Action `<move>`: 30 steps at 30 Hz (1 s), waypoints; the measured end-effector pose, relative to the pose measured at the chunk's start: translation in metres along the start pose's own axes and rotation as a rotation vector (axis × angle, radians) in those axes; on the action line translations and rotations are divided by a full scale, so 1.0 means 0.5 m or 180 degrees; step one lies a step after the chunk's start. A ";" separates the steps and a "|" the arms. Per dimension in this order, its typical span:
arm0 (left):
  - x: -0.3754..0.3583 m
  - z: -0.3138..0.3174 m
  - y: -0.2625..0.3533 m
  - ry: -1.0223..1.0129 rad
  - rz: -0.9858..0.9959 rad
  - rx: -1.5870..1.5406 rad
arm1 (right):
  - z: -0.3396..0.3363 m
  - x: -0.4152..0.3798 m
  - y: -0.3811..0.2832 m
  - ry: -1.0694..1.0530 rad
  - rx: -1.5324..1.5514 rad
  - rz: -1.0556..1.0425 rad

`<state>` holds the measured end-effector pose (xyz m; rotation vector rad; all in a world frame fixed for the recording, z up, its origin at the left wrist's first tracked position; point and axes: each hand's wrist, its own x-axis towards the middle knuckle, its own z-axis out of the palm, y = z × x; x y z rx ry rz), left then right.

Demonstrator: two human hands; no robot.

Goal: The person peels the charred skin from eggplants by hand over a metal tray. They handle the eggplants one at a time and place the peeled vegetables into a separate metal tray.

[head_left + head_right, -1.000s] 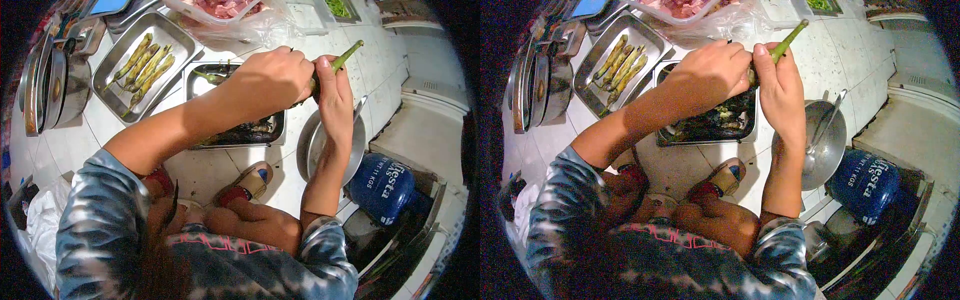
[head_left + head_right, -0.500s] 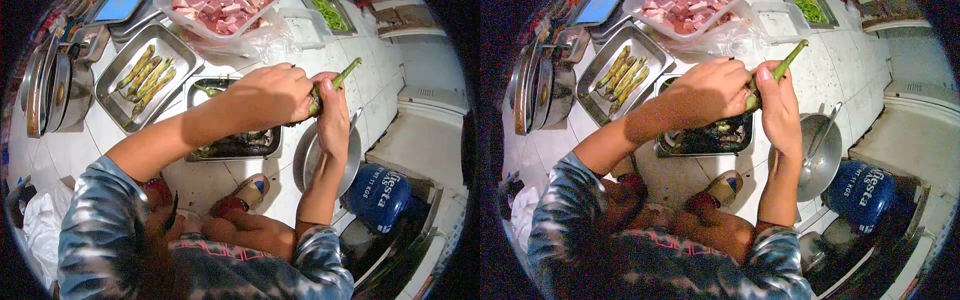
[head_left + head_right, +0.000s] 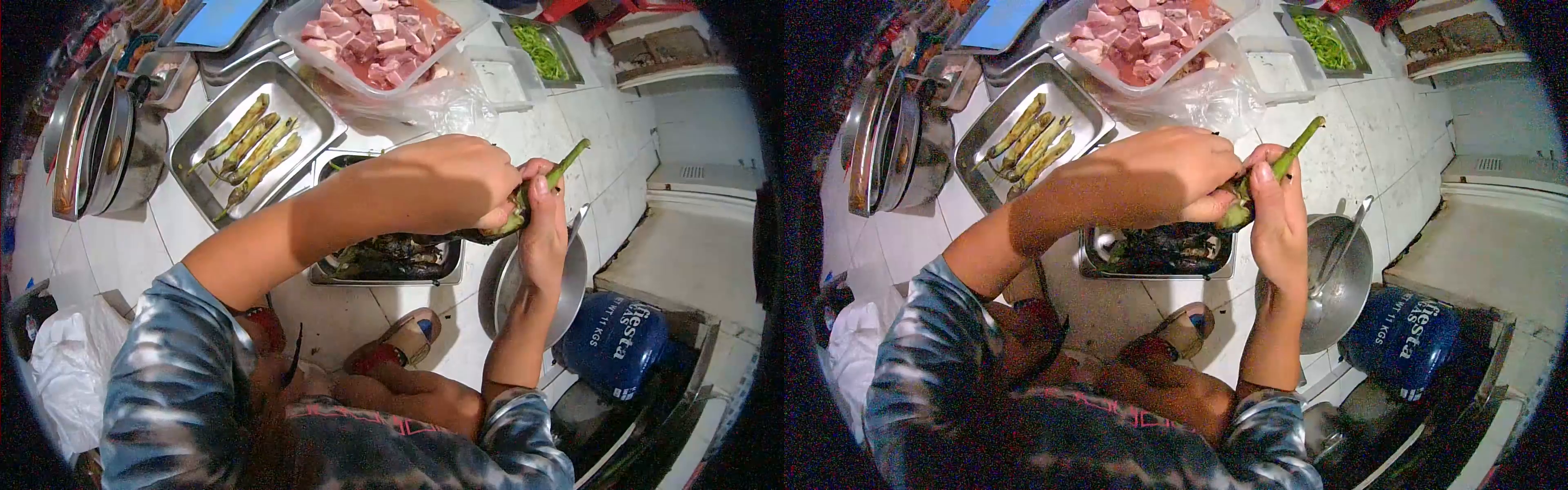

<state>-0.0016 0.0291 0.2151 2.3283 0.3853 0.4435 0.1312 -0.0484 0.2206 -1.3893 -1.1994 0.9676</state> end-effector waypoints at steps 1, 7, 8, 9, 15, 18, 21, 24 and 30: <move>-0.001 -0.003 0.002 0.0014 -0.0009 -0.0044 | -0.003 -0.001 -0.002 -0.0015 -0.0103 -0.0009; 0.001 0.000 0.017 0.0181 -0.0111 0.0183 | 0.013 -0.006 -0.013 0.0144 -0.0004 -0.0086; 0.002 0.003 0.019 0.0238 -0.0139 0.0202 | 0.013 -0.006 -0.014 0.0137 0.0004 -0.0093; 0.002 0.005 0.022 0.0300 -0.0168 0.0220 | 0.012 -0.006 -0.014 0.0126 0.0009 -0.0102; -0.005 0.034 0.023 0.1031 0.0101 0.0334 | 0.012 -0.004 -0.010 0.0095 0.0043 -0.0186; -0.006 0.038 0.029 0.1289 0.0193 0.0397 | 0.010 -0.004 -0.014 0.0097 0.0054 -0.0221; -0.006 0.035 0.033 0.1380 0.0238 0.0367 | 0.011 -0.008 -0.019 0.0147 0.0224 -0.0173; -0.005 0.024 0.042 0.1347 0.0240 0.0337 | 0.008 -0.006 -0.019 0.0226 0.0462 -0.0172; 0.015 0.029 0.017 0.0949 0.0245 -0.0328 | -0.028 0.001 0.003 -0.0042 0.0849 -0.0329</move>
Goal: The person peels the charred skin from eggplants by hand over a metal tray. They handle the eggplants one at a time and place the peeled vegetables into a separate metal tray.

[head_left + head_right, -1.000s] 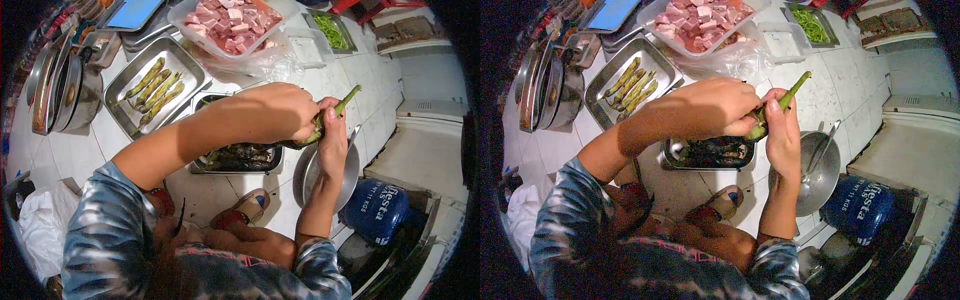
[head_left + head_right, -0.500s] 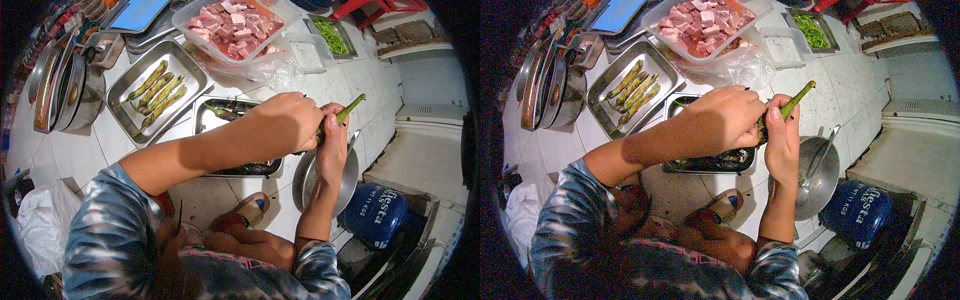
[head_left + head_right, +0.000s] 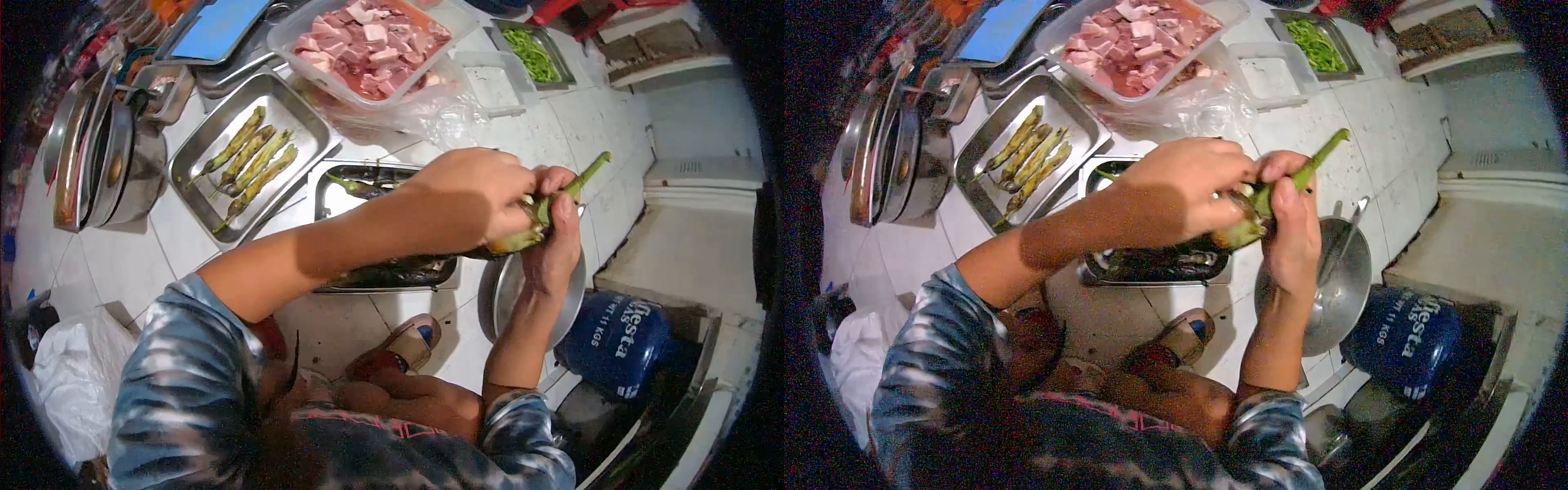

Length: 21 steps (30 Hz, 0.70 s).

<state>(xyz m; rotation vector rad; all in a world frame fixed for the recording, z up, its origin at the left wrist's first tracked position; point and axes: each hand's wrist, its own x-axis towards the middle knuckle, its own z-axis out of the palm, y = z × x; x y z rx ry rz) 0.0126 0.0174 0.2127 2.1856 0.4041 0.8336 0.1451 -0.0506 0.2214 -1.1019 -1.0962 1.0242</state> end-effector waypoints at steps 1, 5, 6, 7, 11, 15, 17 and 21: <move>0.003 0.003 -0.006 -0.0102 -0.0064 -0.0233 | -0.008 0.001 0.004 -0.0114 0.0127 0.0000; 0.010 0.003 -0.009 -0.0531 -0.1356 -0.2328 | -0.016 0.004 0.001 -0.0396 0.0395 -0.0086; 0.010 0.007 -0.014 -0.0525 -0.1329 -0.2381 | -0.015 0.005 -0.003 -0.0512 0.0457 -0.0106; 0.011 0.011 -0.023 -0.0513 -0.1312 -0.2425 | -0.013 0.007 -0.005 -0.0541 0.0626 -0.0043; 0.015 -0.011 -0.012 -0.0183 -0.0892 -0.0659 | -0.036 0.014 0.012 -0.0135 0.0561 0.0166; 0.011 -0.020 -0.004 -0.0260 -0.0633 0.0295 | -0.024 0.019 0.015 0.0400 -0.0540 0.0120; 0.010 -0.021 0.001 -0.0339 -0.0580 0.0580 | -0.017 0.021 0.019 0.0391 -0.0688 0.0050; 0.001 -0.001 -0.016 -0.0081 -0.0272 0.0892 | -0.013 0.020 0.034 0.0290 -0.0895 0.0063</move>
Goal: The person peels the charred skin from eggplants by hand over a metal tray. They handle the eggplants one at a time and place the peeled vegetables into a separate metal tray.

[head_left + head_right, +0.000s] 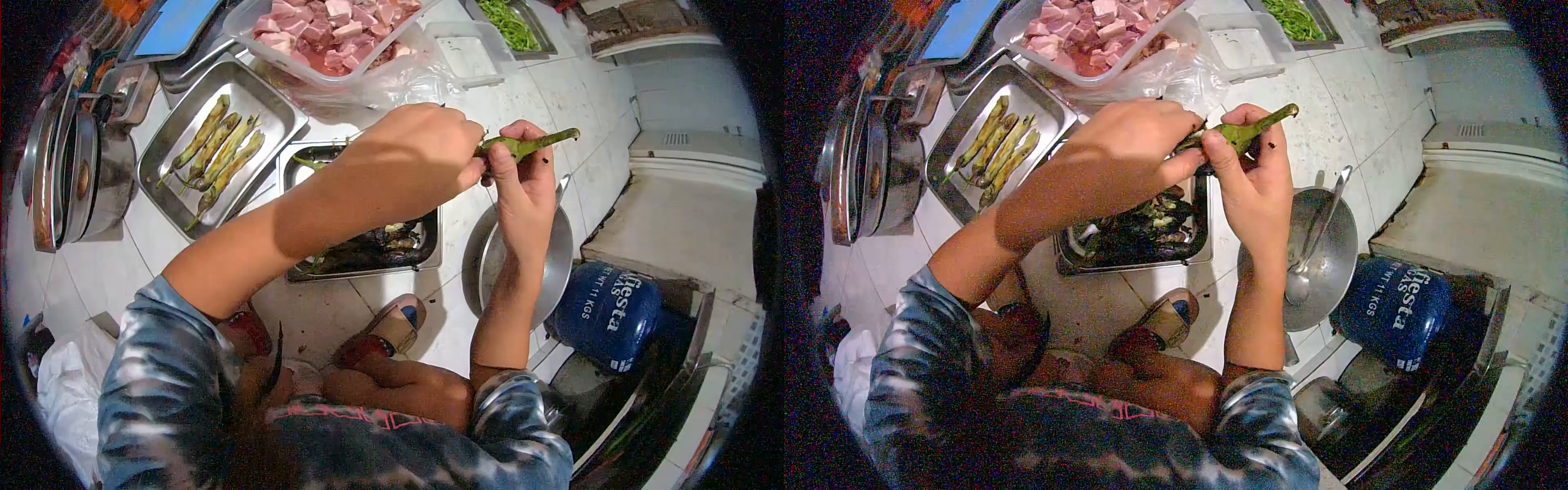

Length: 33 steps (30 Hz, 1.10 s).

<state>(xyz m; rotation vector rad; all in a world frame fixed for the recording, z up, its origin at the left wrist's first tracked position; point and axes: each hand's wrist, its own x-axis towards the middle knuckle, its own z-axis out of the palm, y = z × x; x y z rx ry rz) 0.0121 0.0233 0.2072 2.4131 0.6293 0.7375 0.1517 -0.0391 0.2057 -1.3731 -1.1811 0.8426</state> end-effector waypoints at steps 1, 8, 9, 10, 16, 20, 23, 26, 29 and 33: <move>-0.002 0.005 -0.004 0.0123 0.0092 0.0045 | 0.001 0.001 0.004 -0.0021 -0.0081 -0.0016; -0.007 0.005 -0.025 -0.0322 0.0119 -0.0125 | 0.009 -0.006 -0.019 -0.0493 -0.0736 0.0140; -0.008 0.010 -0.027 -0.0315 0.0021 -0.0089 | 0.010 -0.005 -0.027 -0.0599 -0.0756 0.0174; -0.009 0.015 -0.029 -0.0306 -0.0077 -0.0052 | 0.011 -0.006 -0.032 -0.0707 -0.0776 0.0209; -0.017 0.043 -0.036 0.0497 0.0012 -0.0056 | 0.019 -0.004 -0.035 -0.0676 -0.1061 0.0105; -0.012 0.041 -0.031 0.0498 -0.0155 -0.0209 | 0.022 0.003 -0.014 -0.0425 -0.1026 -0.0041; -0.011 0.048 -0.025 0.0550 -0.0209 -0.0329 | 0.023 0.006 -0.003 -0.0269 -0.1011 -0.0071; -0.014 0.048 -0.026 0.0389 -0.0176 -0.0387 | 0.020 0.010 0.002 -0.0206 -0.0833 -0.0037; -0.017 0.044 -0.021 0.0143 -0.0052 -0.0354 | 0.016 0.016 0.015 0.0005 -0.0629 0.0073; -0.026 0.054 -0.012 0.0024 -0.0036 -0.0416 | -0.004 0.023 0.021 0.0058 -0.0352 0.0180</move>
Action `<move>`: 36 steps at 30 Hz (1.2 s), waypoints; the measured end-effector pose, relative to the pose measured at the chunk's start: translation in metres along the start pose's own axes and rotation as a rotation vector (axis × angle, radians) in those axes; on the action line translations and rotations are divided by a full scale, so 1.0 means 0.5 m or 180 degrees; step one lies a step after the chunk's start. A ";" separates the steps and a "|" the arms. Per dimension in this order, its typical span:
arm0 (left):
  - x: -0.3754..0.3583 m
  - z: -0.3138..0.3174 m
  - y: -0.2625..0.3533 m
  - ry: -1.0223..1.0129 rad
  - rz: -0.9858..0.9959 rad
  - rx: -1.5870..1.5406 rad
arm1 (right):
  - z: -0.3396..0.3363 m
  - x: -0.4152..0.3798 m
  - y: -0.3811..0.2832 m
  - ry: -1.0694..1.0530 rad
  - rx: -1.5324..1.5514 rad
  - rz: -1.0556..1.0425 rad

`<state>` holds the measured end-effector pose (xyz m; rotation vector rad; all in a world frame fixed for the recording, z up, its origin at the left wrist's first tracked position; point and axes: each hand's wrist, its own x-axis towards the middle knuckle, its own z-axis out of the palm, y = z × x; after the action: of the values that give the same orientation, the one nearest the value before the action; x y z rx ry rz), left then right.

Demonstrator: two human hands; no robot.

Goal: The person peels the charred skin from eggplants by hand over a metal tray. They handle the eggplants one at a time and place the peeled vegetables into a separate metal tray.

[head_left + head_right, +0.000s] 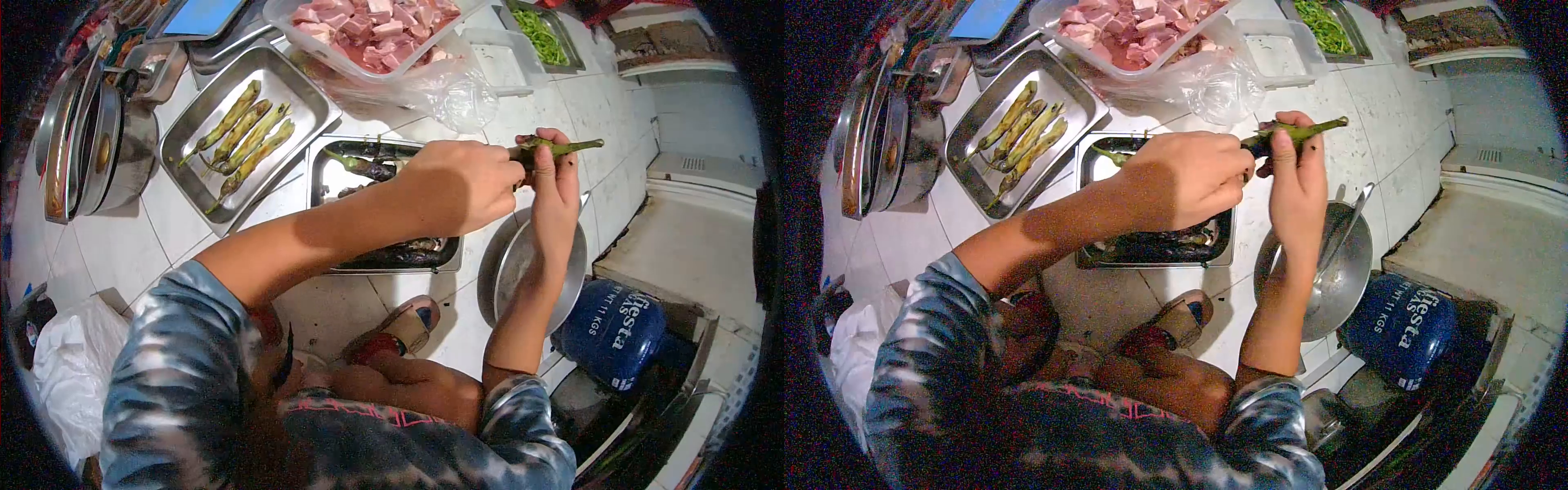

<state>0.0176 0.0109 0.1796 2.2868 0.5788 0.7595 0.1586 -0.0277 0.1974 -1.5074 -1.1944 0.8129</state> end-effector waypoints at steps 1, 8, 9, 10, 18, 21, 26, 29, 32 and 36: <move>-0.004 0.008 -0.009 -0.0090 0.0027 0.0153 | -0.004 0.001 -0.005 0.0021 -0.0083 0.0002; -0.072 0.062 -0.060 -0.1276 0.0309 0.1058 | -0.040 0.000 -0.024 0.0215 0.0236 -0.0033; -0.077 0.064 -0.059 -0.1029 0.0509 0.1213 | -0.041 -0.001 -0.028 0.0257 0.0232 -0.0073; -0.078 0.067 -0.060 -0.1094 0.0434 0.1223 | -0.045 -0.002 -0.029 0.0240 0.0247 -0.0087; -0.041 0.058 -0.072 -0.0875 -0.0338 0.1323 | -0.065 -0.009 -0.027 0.0203 0.0202 -0.0159; -0.042 0.052 -0.077 -0.0342 -0.0124 0.1054 | -0.064 -0.015 -0.036 0.0197 0.0064 -0.0096; -0.028 0.039 -0.072 -0.1026 -0.0412 0.0703 | -0.084 -0.021 -0.031 0.0267 0.0129 -0.0007; -0.015 0.021 -0.044 -0.1272 -0.0784 0.0739 | -0.081 -0.026 -0.042 0.0414 0.0406 0.0133; -0.012 0.020 -0.034 -0.1610 -0.0519 0.0814 | -0.082 -0.022 -0.039 0.0542 0.0458 0.0207; 0.031 0.025 0.002 -0.1898 -0.1462 0.0393 | -0.077 -0.015 -0.037 0.0420 0.0235 0.0242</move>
<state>0.0371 0.0135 0.1783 2.2079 0.8257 -0.1819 0.1866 -0.0459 0.2248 -1.5289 -1.0050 0.7867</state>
